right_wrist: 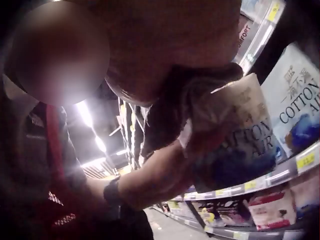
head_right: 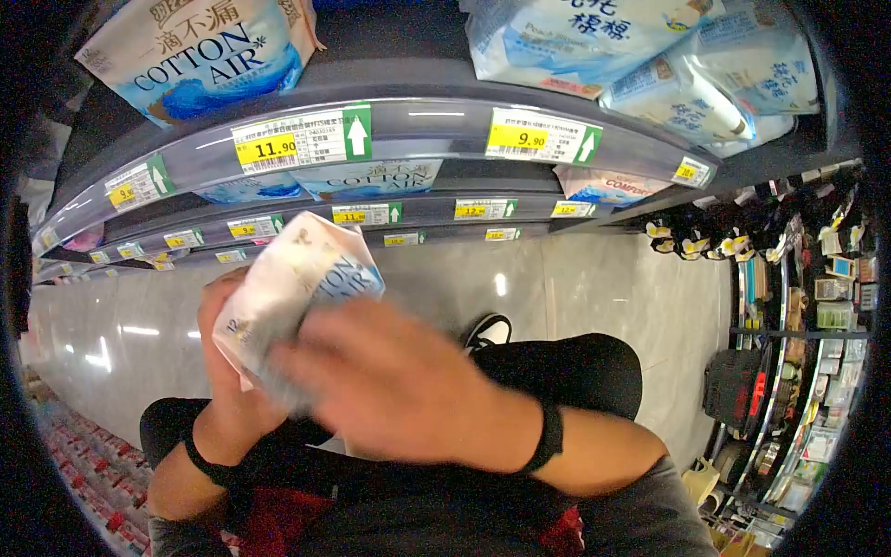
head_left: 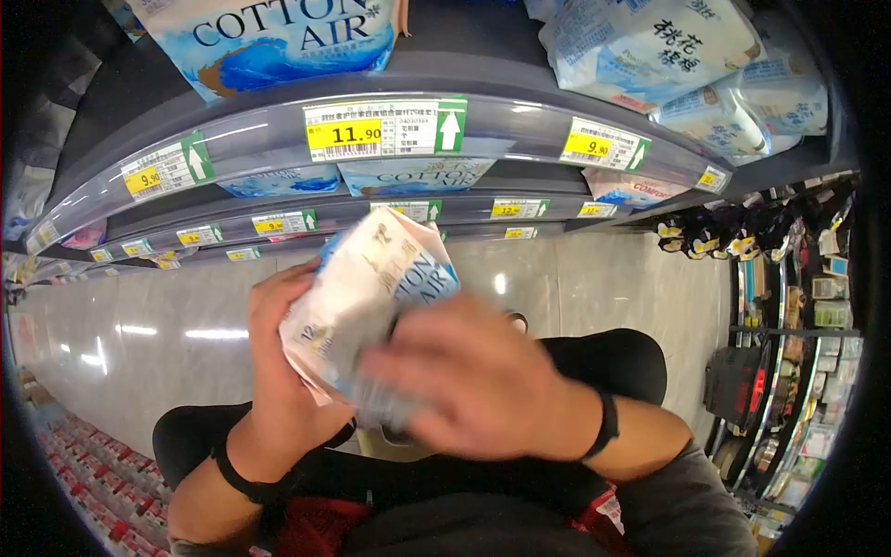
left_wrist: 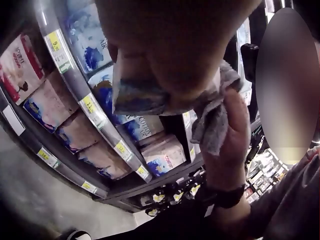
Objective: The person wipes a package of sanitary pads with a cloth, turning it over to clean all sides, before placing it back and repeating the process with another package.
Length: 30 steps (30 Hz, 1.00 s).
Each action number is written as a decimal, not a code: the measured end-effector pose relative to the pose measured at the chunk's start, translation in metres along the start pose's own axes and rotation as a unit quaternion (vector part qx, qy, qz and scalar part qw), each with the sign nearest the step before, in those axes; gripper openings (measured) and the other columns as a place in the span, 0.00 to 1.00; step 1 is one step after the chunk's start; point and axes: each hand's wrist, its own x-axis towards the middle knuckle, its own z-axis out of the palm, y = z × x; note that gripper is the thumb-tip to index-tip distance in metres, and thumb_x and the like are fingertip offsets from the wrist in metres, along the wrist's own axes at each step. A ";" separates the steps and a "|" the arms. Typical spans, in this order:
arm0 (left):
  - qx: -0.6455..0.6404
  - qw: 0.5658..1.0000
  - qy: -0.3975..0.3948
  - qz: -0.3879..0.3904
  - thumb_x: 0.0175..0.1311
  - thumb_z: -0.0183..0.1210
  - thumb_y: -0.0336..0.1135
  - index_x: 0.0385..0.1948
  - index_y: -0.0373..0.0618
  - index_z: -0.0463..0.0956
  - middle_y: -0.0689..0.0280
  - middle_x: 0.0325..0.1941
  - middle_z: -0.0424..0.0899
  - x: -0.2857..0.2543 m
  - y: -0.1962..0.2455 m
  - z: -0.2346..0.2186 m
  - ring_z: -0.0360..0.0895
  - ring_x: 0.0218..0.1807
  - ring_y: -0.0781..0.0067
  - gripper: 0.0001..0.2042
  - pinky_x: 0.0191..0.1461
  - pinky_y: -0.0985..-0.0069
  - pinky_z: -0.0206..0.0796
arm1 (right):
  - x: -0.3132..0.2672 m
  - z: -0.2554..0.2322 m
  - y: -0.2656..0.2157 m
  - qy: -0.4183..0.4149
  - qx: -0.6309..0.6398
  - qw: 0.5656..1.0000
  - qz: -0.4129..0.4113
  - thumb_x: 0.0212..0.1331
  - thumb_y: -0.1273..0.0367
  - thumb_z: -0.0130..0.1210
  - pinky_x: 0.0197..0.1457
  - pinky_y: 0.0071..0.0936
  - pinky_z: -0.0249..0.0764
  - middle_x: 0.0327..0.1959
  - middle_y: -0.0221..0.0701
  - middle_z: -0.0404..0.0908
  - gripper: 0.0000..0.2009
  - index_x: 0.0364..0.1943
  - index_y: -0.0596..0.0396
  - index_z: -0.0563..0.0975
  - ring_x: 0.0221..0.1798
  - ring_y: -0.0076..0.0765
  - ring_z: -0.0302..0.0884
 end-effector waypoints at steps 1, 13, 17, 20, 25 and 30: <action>-0.039 0.999 0.021 -0.010 0.46 0.86 0.34 0.71 0.42 0.60 0.48 0.68 0.69 -0.001 -0.001 0.005 0.73 0.72 0.48 0.50 0.75 0.58 0.67 | 0.009 -0.007 0.014 0.026 -0.052 0.998 0.030 0.52 0.76 0.72 0.47 0.37 0.83 0.46 0.39 0.84 0.21 0.54 0.55 0.88 0.44 0.46 0.85; 0.014 1.000 0.001 0.020 0.45 0.87 0.33 0.72 0.42 0.58 0.49 0.68 0.69 0.002 0.005 -0.005 0.73 0.72 0.50 0.52 0.75 0.59 0.68 | 0.015 -0.020 0.026 0.005 -0.060 0.998 0.026 0.51 0.72 0.73 0.56 0.43 0.83 0.52 0.38 0.81 0.25 0.58 0.56 0.85 0.50 0.51 0.83; 0.035 0.998 -0.024 0.037 0.43 0.88 0.36 0.70 0.42 0.63 0.49 0.65 0.71 0.004 0.008 -0.010 0.74 0.70 0.48 0.50 0.72 0.58 0.69 | 0.012 -0.015 0.015 -0.009 -0.013 1.000 0.001 0.50 0.77 0.72 0.53 0.42 0.83 0.50 0.40 0.82 0.24 0.56 0.58 0.85 0.48 0.51 0.84; 0.080 0.992 -0.066 0.072 0.41 0.89 0.41 0.67 0.41 0.68 0.48 0.63 0.73 0.011 0.014 -0.009 0.75 0.66 0.45 0.49 0.71 0.57 0.69 | 0.014 -0.017 0.033 0.045 -0.062 0.996 0.050 0.48 0.80 0.72 0.52 0.37 0.82 0.48 0.39 0.84 0.23 0.54 0.59 0.87 0.46 0.48 0.85; 0.022 0.997 -0.066 0.042 0.41 0.90 0.40 0.69 0.41 0.66 0.50 0.65 0.74 0.014 0.011 -0.021 0.76 0.66 0.49 0.51 0.70 0.60 0.70 | 0.021 -0.026 0.023 0.009 -0.020 1.000 0.018 0.46 0.80 0.73 0.50 0.38 0.81 0.47 0.39 0.83 0.23 0.52 0.60 0.87 0.45 0.48 0.84; 0.016 0.995 -0.096 0.029 0.41 0.89 0.38 0.68 0.42 0.69 0.50 0.67 0.76 0.015 0.012 -0.026 0.77 0.67 0.49 0.48 0.71 0.60 0.70 | 0.019 -0.028 0.026 -0.024 -0.007 1.000 0.012 0.44 0.79 0.72 0.51 0.42 0.82 0.46 0.39 0.81 0.25 0.53 0.59 0.85 0.46 0.51 0.83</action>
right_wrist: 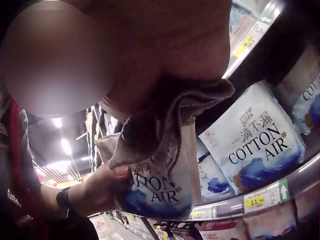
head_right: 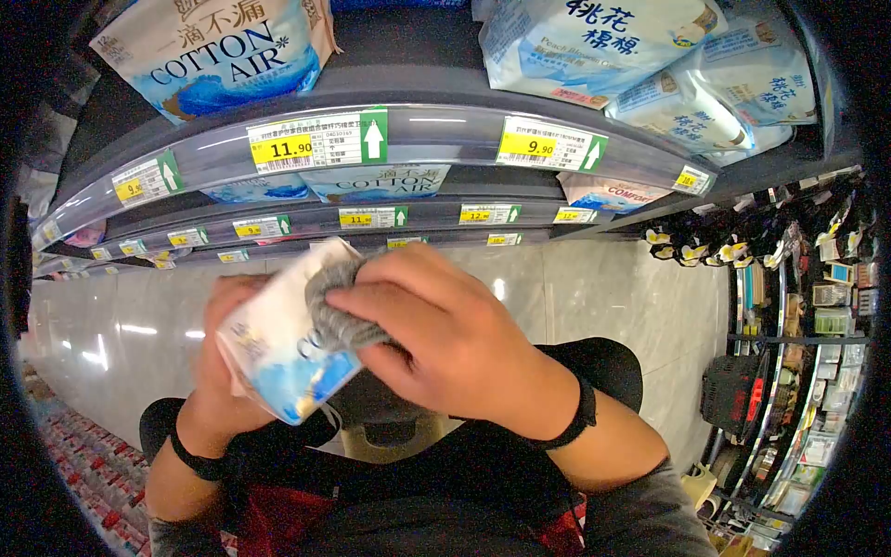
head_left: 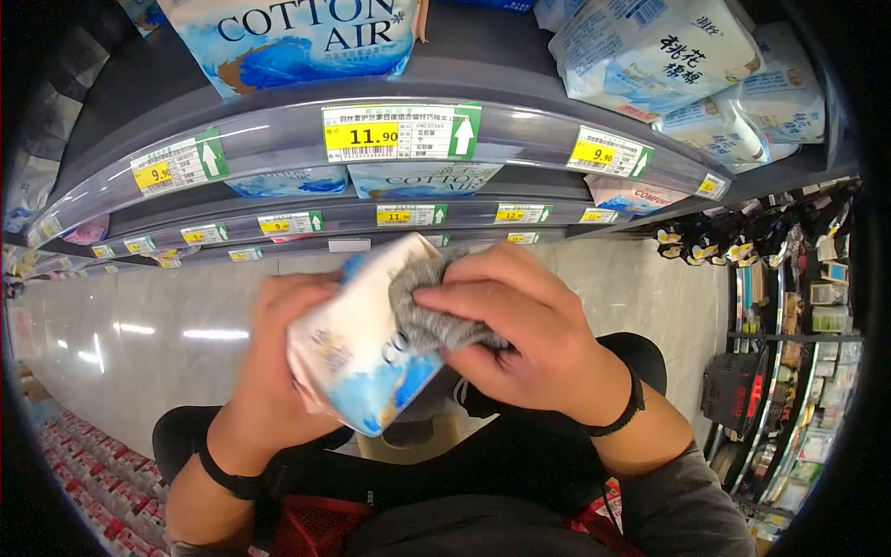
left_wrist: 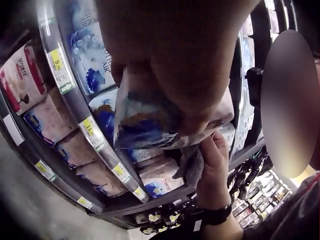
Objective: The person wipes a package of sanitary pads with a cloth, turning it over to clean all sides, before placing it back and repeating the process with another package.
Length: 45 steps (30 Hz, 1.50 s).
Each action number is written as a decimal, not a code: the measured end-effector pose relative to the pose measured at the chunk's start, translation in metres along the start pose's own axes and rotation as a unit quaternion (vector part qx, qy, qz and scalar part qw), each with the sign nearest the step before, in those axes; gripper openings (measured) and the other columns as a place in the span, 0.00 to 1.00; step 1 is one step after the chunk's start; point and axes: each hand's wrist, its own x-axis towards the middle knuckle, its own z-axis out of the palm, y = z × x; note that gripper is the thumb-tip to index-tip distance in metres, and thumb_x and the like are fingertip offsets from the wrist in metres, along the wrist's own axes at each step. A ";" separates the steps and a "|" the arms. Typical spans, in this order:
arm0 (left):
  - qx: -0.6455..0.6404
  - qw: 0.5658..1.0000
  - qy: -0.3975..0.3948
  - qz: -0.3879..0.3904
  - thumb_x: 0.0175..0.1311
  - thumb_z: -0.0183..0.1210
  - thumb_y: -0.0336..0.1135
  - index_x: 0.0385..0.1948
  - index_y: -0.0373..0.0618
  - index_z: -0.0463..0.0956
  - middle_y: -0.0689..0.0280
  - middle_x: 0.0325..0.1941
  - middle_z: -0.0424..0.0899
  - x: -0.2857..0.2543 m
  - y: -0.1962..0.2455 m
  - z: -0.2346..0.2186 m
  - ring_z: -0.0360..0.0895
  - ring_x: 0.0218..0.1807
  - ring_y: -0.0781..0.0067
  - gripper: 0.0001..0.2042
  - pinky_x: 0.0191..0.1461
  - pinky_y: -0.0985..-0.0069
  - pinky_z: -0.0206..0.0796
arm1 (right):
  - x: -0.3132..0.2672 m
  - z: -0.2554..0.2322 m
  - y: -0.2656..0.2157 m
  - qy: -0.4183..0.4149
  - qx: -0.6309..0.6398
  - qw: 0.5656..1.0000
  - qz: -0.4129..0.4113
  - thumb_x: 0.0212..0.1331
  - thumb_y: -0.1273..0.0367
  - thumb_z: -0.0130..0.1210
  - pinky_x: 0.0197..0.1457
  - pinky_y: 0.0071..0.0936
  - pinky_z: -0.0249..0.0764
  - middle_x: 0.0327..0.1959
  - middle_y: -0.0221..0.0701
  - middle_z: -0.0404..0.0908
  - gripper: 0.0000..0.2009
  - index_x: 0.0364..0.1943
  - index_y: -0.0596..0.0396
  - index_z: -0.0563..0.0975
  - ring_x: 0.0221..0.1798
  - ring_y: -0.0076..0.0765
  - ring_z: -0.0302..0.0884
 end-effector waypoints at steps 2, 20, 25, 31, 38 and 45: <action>0.018 0.997 -0.067 0.023 0.40 0.88 0.37 0.67 0.43 0.72 0.50 0.67 0.78 0.004 0.006 -0.002 0.77 0.66 0.48 0.46 0.71 0.60 0.71 | -0.001 0.003 0.002 0.016 -0.010 1.000 0.006 0.44 0.79 0.72 0.52 0.42 0.82 0.46 0.39 0.81 0.25 0.53 0.59 0.85 0.47 0.52 0.83; -0.033 0.999 -0.008 -0.041 0.37 0.89 0.36 0.69 0.42 0.69 0.53 0.61 0.76 0.001 -0.005 -0.007 0.78 0.63 0.51 0.50 0.67 0.64 0.71 | -0.008 0.007 -0.006 -0.084 0.093 0.992 -0.029 0.47 0.74 0.72 0.56 0.43 0.83 0.50 0.37 0.81 0.23 0.52 0.56 0.84 0.51 0.51 0.83; -0.023 0.995 -0.082 -0.049 0.41 0.87 0.37 0.67 0.42 0.72 0.49 0.64 0.76 -0.004 0.004 0.014 0.78 0.65 0.45 0.46 0.68 0.61 0.72 | -0.007 0.013 -0.011 -0.020 0.073 0.997 -0.003 0.44 0.80 0.71 0.46 0.41 0.81 0.46 0.37 0.84 0.22 0.49 0.58 0.88 0.41 0.46 0.83; -0.031 0.998 0.001 -0.062 0.39 0.88 0.36 0.68 0.42 0.69 0.53 0.60 0.78 0.006 -0.005 0.001 0.79 0.63 0.48 0.49 0.66 0.61 0.73 | -0.011 0.021 -0.013 -0.070 0.123 0.989 -0.034 0.49 0.76 0.72 0.52 0.41 0.82 0.48 0.35 0.81 0.22 0.52 0.56 0.85 0.48 0.48 0.83; 0.086 0.986 -0.139 -0.036 0.45 0.85 0.37 0.66 0.40 0.73 0.50 0.65 0.80 0.005 0.007 0.015 0.78 0.63 0.42 0.42 0.67 0.56 0.73 | -0.010 0.026 -0.015 -0.030 0.110 0.993 -0.025 0.48 0.78 0.74 0.45 0.39 0.81 0.45 0.35 0.83 0.21 0.50 0.58 0.87 0.41 0.45 0.83; 0.068 0.995 -0.068 0.015 0.42 0.87 0.36 0.67 0.44 0.72 0.53 0.64 0.78 0.009 0.002 -0.004 0.79 0.64 0.50 0.46 0.68 0.61 0.71 | -0.015 0.027 -0.011 -0.023 0.071 0.997 -0.030 0.51 0.79 0.73 0.48 0.37 0.82 0.46 0.37 0.84 0.21 0.53 0.56 0.87 0.44 0.46 0.85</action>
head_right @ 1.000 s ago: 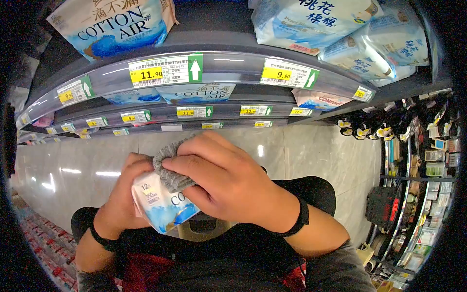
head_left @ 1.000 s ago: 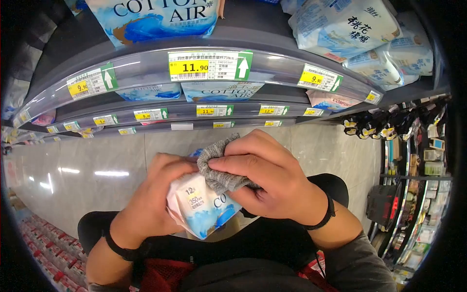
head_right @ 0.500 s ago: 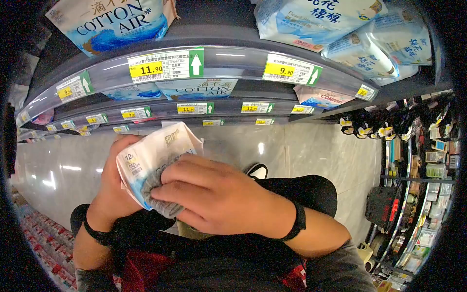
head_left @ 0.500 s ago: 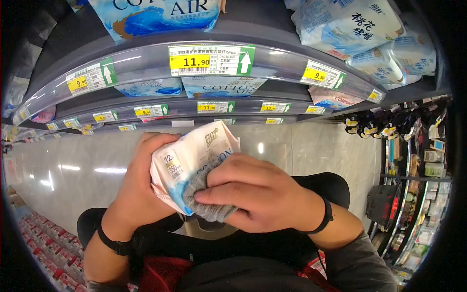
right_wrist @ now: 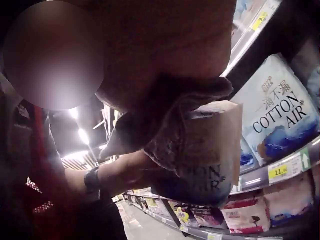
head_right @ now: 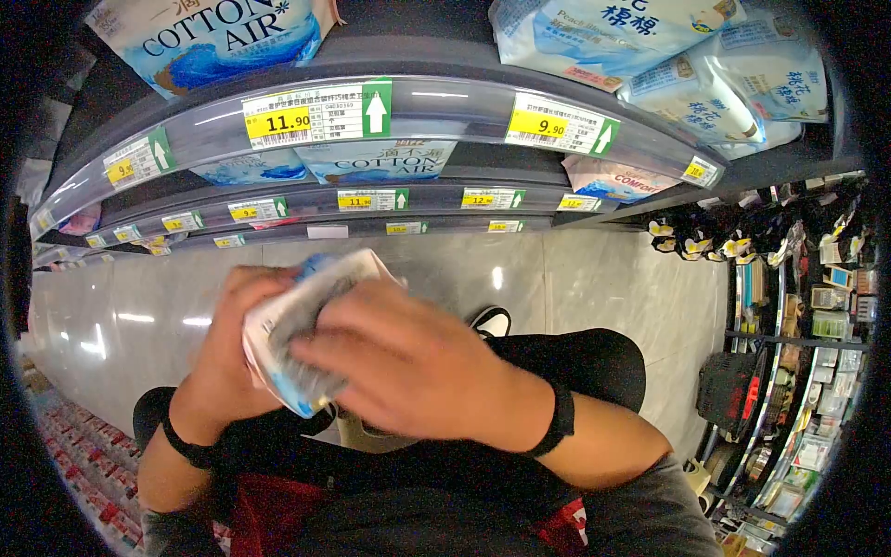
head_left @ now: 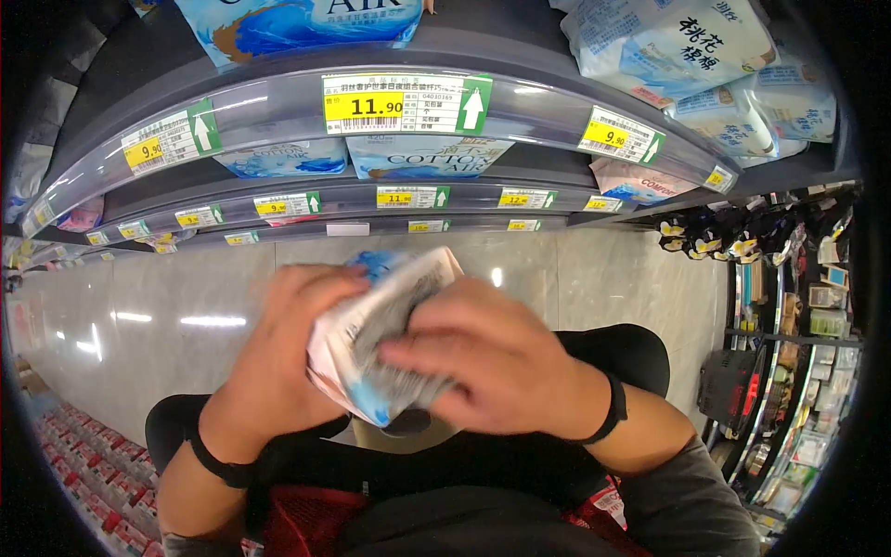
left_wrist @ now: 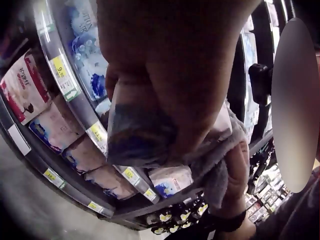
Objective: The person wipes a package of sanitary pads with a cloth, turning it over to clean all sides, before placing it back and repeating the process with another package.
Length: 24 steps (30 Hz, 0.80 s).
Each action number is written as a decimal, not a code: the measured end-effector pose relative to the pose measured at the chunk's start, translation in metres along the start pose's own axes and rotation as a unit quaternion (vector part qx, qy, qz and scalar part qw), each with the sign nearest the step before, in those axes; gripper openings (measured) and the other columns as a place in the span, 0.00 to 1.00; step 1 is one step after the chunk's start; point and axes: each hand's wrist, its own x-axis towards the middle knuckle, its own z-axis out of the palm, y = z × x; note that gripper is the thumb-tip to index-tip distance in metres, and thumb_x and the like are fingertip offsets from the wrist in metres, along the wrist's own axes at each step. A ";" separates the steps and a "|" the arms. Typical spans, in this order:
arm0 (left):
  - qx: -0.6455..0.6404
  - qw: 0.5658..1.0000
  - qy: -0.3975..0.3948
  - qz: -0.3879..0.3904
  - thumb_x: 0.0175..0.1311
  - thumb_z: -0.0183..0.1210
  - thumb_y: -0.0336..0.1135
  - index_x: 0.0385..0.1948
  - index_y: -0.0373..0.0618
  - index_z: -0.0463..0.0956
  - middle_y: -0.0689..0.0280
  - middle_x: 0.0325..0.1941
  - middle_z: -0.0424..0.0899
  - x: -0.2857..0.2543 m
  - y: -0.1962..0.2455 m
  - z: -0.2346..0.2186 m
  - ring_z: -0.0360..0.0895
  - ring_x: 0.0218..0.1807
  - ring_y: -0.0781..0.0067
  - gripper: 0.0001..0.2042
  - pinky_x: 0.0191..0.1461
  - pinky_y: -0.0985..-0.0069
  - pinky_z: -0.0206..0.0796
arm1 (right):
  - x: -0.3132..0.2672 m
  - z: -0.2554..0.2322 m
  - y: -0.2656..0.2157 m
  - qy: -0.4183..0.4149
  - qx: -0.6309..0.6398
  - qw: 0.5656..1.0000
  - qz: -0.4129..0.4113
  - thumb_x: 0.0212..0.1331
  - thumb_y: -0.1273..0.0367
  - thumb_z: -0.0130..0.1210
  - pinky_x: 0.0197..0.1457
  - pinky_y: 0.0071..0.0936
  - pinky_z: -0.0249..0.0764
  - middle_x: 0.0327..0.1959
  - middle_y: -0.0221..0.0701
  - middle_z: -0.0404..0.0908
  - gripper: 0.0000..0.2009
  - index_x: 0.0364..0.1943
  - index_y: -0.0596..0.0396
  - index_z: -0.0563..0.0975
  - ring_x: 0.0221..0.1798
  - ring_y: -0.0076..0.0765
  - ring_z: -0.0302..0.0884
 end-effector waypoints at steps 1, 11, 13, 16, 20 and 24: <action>-0.017 1.000 0.011 -0.002 0.40 0.88 0.37 0.68 0.44 0.72 0.52 0.63 0.77 -0.003 0.001 0.008 0.78 0.65 0.49 0.47 0.70 0.61 0.70 | 0.003 -0.005 0.005 0.017 -0.037 0.999 0.027 0.51 0.78 0.72 0.50 0.39 0.82 0.46 0.38 0.83 0.21 0.53 0.57 0.86 0.46 0.47 0.85; 0.060 0.994 0.081 -0.046 0.44 0.86 0.40 0.68 0.42 0.70 0.49 0.64 0.77 -0.006 0.009 0.027 0.75 0.64 0.42 0.46 0.69 0.53 0.68 | 0.004 0.008 -0.006 0.047 0.007 0.994 0.094 0.52 0.78 0.71 0.51 0.34 0.83 0.48 0.41 0.84 0.21 0.54 0.59 0.87 0.46 0.48 0.86; 0.068 0.993 0.082 -0.047 0.44 0.86 0.40 0.68 0.42 0.70 0.49 0.64 0.77 -0.007 0.006 0.030 0.75 0.63 0.41 0.46 0.69 0.53 0.68 | 0.002 0.012 -0.010 0.043 0.025 0.996 0.077 0.51 0.79 0.70 0.51 0.34 0.83 0.48 0.41 0.84 0.22 0.54 0.59 0.87 0.46 0.48 0.85; 0.052 0.994 0.084 -0.041 0.43 0.86 0.39 0.68 0.42 0.70 0.49 0.64 0.77 -0.009 0.006 0.030 0.75 0.64 0.41 0.46 0.69 0.54 0.68 | 0.003 0.006 0.001 0.046 -0.026 0.993 0.110 0.56 0.77 0.67 0.54 0.42 0.82 0.48 0.44 0.82 0.18 0.52 0.59 0.82 0.50 0.55 0.84; 0.046 0.995 0.082 -0.024 0.43 0.87 0.38 0.68 0.40 0.69 0.49 0.63 0.77 -0.005 0.009 0.023 0.76 0.62 0.42 0.47 0.67 0.55 0.69 | 0.012 -0.008 0.032 0.100 -0.081 0.978 0.167 0.59 0.78 0.65 0.49 0.43 0.80 0.43 0.46 0.82 0.12 0.48 0.60 0.81 0.46 0.58 0.83; -0.151 0.973 0.079 -0.155 0.51 0.85 0.37 0.70 0.37 0.64 0.52 0.66 0.77 -0.003 0.004 0.026 0.78 0.66 0.55 0.46 0.71 0.60 0.71 | 0.011 -0.014 0.036 0.122 -0.035 0.971 0.203 0.62 0.78 0.65 0.49 0.39 0.79 0.41 0.44 0.83 0.10 0.47 0.62 0.81 0.45 0.51 0.84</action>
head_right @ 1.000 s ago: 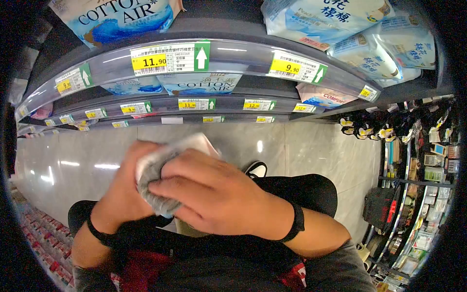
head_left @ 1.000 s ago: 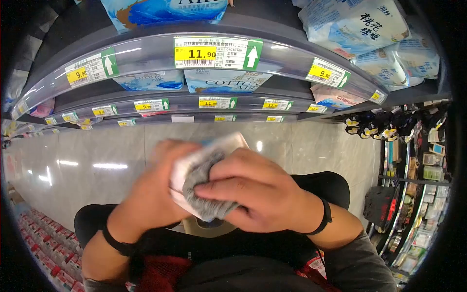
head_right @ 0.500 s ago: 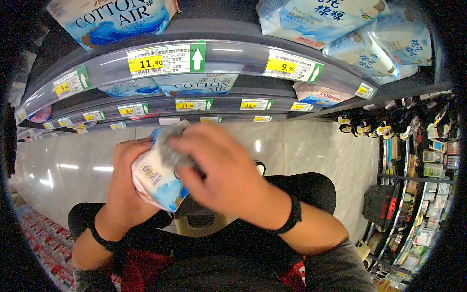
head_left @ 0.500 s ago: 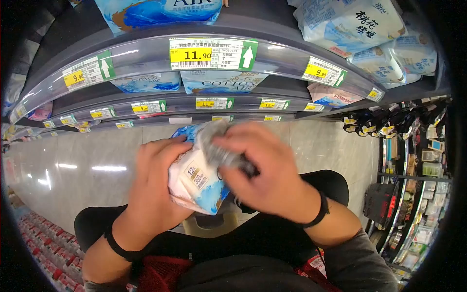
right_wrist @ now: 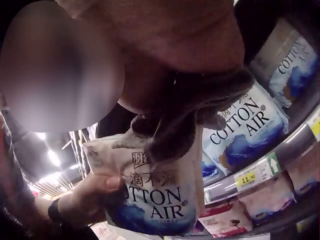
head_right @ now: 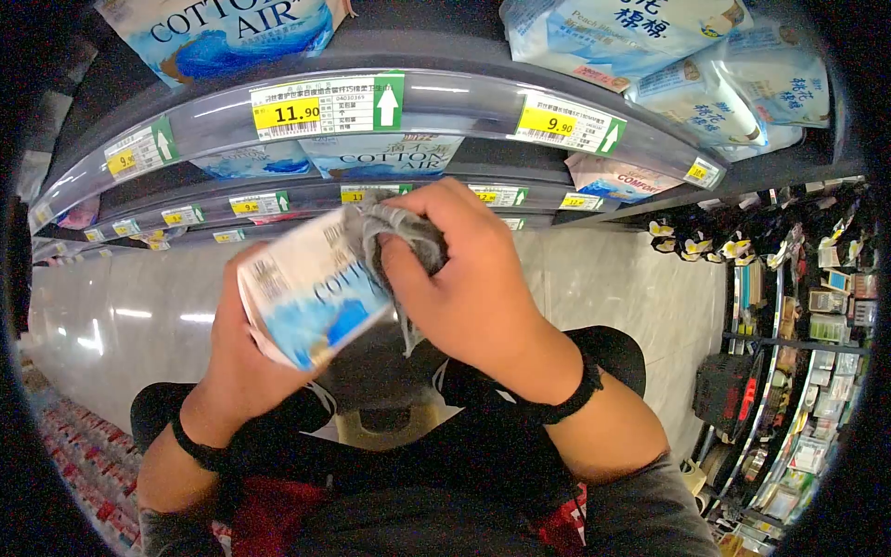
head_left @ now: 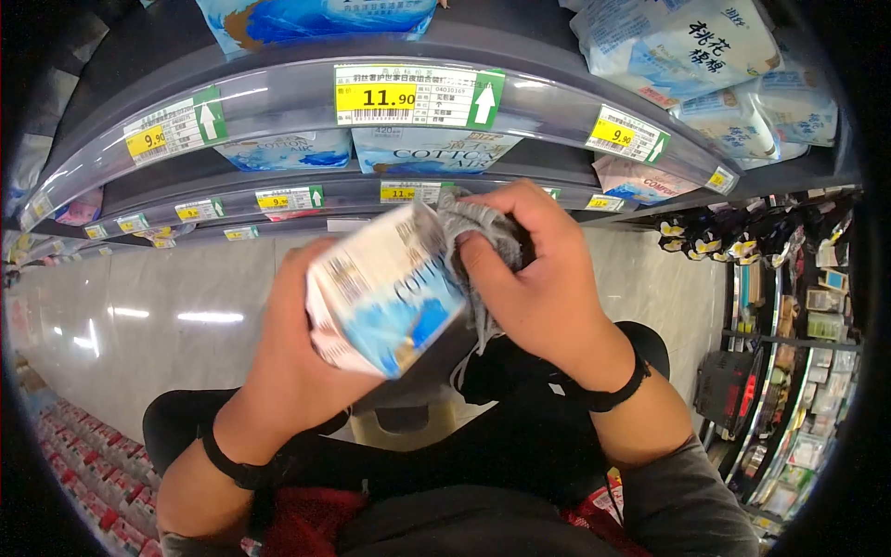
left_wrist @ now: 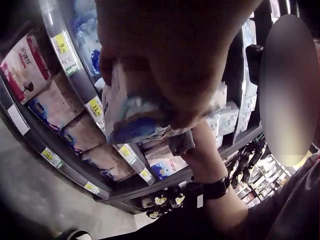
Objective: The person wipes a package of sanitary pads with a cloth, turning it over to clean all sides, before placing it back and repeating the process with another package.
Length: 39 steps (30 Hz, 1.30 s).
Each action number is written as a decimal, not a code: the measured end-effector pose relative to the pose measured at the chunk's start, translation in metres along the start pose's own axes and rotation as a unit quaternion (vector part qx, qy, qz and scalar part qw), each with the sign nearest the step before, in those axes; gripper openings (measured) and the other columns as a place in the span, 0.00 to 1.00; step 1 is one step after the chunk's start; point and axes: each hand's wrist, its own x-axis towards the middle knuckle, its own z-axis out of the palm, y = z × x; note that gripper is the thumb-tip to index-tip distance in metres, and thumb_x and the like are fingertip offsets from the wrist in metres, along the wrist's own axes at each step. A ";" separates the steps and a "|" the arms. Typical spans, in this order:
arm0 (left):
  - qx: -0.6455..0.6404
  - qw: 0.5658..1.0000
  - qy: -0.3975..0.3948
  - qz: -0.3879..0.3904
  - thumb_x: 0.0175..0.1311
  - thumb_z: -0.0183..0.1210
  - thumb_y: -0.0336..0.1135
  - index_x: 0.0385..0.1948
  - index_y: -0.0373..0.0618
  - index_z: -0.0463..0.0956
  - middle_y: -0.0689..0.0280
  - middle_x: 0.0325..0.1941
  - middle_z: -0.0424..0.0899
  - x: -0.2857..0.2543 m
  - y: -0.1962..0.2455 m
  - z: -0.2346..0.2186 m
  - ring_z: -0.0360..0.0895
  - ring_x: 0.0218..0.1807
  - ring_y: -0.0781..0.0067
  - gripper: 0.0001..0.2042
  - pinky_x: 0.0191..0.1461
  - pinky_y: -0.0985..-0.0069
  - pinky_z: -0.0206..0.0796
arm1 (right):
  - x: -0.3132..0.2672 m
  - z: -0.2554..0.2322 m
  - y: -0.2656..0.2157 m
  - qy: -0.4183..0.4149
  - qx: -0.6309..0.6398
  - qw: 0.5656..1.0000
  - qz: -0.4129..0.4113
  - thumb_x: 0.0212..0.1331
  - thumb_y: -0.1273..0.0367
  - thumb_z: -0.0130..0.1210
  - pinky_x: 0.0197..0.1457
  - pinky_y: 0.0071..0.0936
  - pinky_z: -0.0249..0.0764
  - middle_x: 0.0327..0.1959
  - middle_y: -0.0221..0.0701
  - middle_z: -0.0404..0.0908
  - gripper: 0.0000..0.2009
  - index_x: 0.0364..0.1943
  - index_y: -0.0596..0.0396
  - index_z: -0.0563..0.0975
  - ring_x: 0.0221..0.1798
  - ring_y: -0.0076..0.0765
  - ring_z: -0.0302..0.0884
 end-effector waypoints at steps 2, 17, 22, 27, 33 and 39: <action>-0.175 0.979 0.021 -0.101 0.56 0.84 0.37 0.72 0.36 0.61 0.53 0.68 0.77 0.006 0.010 0.002 0.78 0.70 0.62 0.46 0.73 0.62 0.71 | -0.001 0.002 0.007 0.016 0.059 0.997 0.036 0.63 0.77 0.65 0.48 0.36 0.79 0.41 0.42 0.83 0.10 0.47 0.62 0.81 0.44 0.44 0.85; -0.451 0.860 -0.058 -0.231 0.83 0.52 0.62 0.81 0.38 0.56 0.50 0.77 0.74 0.000 0.001 -0.007 0.76 0.76 0.57 0.40 0.78 0.60 0.70 | -0.006 0.005 -0.006 -0.015 0.253 0.956 0.149 0.73 0.75 0.62 0.53 0.23 0.78 0.46 0.27 0.86 0.11 0.56 0.60 0.78 0.47 0.19 0.81; -0.466 0.855 -0.050 -0.223 0.83 0.45 0.68 0.80 0.38 0.60 0.49 0.79 0.74 0.002 0.007 -0.005 0.76 0.77 0.55 0.41 0.78 0.59 0.70 | -0.006 -0.001 -0.014 -0.018 0.259 0.952 0.160 0.73 0.76 0.62 0.56 0.24 0.78 0.48 0.27 0.86 0.13 0.58 0.60 0.78 0.51 0.20 0.81; -0.465 0.858 -0.045 -0.211 0.82 0.41 0.71 0.81 0.38 0.58 0.50 0.79 0.73 -0.003 0.009 -0.007 0.75 0.78 0.55 0.44 0.80 0.58 0.69 | -0.010 0.004 -0.013 -0.040 0.295 0.937 0.185 0.74 0.77 0.60 0.59 0.25 0.77 0.50 0.29 0.85 0.15 0.61 0.59 0.76 0.54 0.21 0.80; -0.463 0.862 -0.041 -0.200 0.80 0.35 0.75 0.82 0.38 0.56 0.51 0.81 0.71 -0.009 0.002 -0.013 0.70 0.81 0.55 0.47 0.83 0.57 0.64 | -0.012 0.006 -0.003 -0.032 0.295 0.937 0.186 0.76 0.75 0.58 0.58 0.24 0.77 0.51 0.28 0.84 0.14 0.61 0.58 0.75 0.55 0.21 0.79; -0.462 0.871 -0.060 -0.159 0.83 0.43 0.66 0.86 0.43 0.49 0.53 0.84 0.66 -0.010 0.001 -0.023 0.68 0.82 0.55 0.42 0.83 0.56 0.62 | -0.009 0.006 -0.003 -0.019 0.317 0.926 0.202 0.78 0.75 0.56 0.58 0.25 0.78 0.50 0.27 0.85 0.12 0.60 0.58 0.75 0.53 0.20 0.81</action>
